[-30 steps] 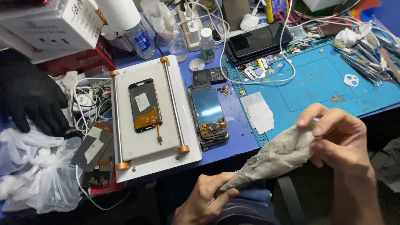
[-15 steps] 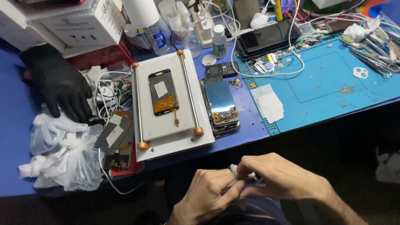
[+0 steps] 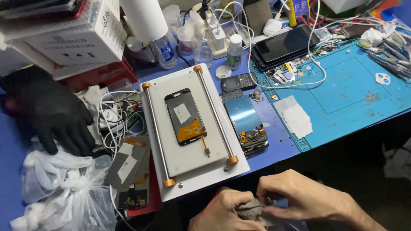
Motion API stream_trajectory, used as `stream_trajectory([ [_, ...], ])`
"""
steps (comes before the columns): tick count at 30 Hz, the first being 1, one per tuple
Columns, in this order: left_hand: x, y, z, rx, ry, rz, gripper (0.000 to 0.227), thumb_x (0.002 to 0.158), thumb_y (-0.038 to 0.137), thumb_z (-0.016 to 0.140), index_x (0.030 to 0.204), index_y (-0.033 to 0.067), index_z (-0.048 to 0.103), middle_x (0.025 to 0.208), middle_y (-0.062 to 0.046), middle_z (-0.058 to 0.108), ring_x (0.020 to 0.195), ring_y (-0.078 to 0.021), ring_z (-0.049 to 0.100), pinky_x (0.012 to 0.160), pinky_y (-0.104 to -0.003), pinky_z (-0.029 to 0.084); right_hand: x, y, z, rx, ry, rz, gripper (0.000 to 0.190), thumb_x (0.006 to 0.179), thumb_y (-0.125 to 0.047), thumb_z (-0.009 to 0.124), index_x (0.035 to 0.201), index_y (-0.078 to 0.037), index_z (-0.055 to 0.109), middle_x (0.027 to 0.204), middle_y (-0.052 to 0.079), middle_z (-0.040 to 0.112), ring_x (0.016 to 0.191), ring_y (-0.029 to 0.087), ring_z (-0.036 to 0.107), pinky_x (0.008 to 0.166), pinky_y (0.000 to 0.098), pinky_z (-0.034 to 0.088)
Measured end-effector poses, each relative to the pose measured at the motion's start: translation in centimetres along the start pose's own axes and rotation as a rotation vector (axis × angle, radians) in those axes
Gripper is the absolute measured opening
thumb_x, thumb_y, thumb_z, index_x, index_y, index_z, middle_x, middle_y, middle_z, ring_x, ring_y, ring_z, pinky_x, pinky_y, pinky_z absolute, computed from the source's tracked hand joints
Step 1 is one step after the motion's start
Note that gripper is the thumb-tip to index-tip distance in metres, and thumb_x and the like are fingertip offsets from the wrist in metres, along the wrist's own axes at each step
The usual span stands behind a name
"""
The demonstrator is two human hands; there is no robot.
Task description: Cleaning and preparing a smartphone LCD screen on a heating separator plate.
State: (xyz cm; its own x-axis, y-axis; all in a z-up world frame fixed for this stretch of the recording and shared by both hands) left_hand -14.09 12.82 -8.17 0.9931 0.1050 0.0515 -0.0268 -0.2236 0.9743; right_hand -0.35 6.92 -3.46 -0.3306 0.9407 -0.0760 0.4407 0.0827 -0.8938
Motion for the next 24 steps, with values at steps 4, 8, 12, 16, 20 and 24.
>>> stream_trajectory([
  [4,0.3,-0.4,0.3,-0.089,0.049,-0.119,0.033,0.088,0.024,0.089,0.098,-0.0008,0.070,0.085,-0.007,0.074,0.080,-0.0115,0.072,0.072,-0.028,0.057,-0.8,1.2,-0.1,-0.036,0.014,0.070,0.021,0.082,-0.011,0.082,0.096,-0.004,0.068,0.085,0.008,0.073,0.076,0.025,0.074,0.066,0.0351,0.060],
  [8,0.2,-0.2,0.1,-0.187,0.101,-0.124,0.029,0.090,0.015,0.084,0.110,-0.0007,0.072,0.099,-0.008,0.076,0.093,-0.0111,0.073,0.083,-0.027,0.060,-2.0,-1.0,-2.0,0.060,0.012,-0.078,0.012,0.090,-0.009,0.073,0.101,-0.005,0.069,0.092,0.007,0.073,0.083,0.024,0.075,0.069,0.0339,0.058],
  [12,-0.1,0.2,0.5,-0.179,0.114,-0.103,0.032,0.084,0.009,0.081,0.114,-0.0007,0.074,0.102,-0.008,0.078,0.094,-0.0113,0.074,0.086,-0.026,0.060,-3.4,-0.4,-2.8,0.018,-0.029,-0.019,0.019,0.089,-0.010,0.077,0.108,-0.007,0.073,0.091,0.006,0.075,0.081,0.023,0.076,0.066,0.0346,0.057],
  [16,-0.1,1.8,0.9,-0.324,0.120,-0.033,0.026,0.084,0.008,0.087,0.103,-0.0013,0.072,0.093,-0.008,0.074,0.087,-0.0114,0.070,0.077,-0.026,0.055,-2.9,-2.3,-2.6,0.042,-0.042,-0.204,0.021,0.088,-0.009,0.075,0.108,-0.005,0.071,0.095,0.007,0.075,0.084,0.024,0.077,0.069,0.0327,0.060],
  [20,0.8,2.1,1.9,-0.211,0.292,0.046,0.016,0.091,0.003,0.082,0.102,0.0010,0.071,0.097,-0.009,0.066,0.088,-0.0129,0.065,0.078,-0.028,0.051,-2.2,-1.7,-1.7,0.254,-0.052,-0.180,0.037,0.085,-0.015,0.082,0.112,-0.001,0.061,0.090,0.008,0.075,0.077,0.021,0.076,0.066,0.0304,0.059],
  [24,2.1,2.7,2.7,-0.207,0.239,-0.013,0.021,0.088,0.007,0.079,0.105,0.0038,0.068,0.098,-0.007,0.070,0.092,-0.0130,0.070,0.081,-0.029,0.056,-2.9,2.0,-1.4,0.227,-0.052,-0.081,0.029,0.080,-0.020,0.089,0.093,-0.002,0.069,0.077,0.007,0.076,0.067,0.020,0.076,0.060,0.0307,0.059],
])
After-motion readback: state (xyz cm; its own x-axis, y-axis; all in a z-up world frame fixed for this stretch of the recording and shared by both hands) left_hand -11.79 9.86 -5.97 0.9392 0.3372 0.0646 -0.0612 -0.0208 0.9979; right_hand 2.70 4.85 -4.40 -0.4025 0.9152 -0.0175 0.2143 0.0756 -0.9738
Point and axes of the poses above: each hand's wrist, its own x-axis towards the middle knuckle, its own z-axis out of the palm, y = z × x, the point moved 7 cm from there along x, towards the middle knuckle
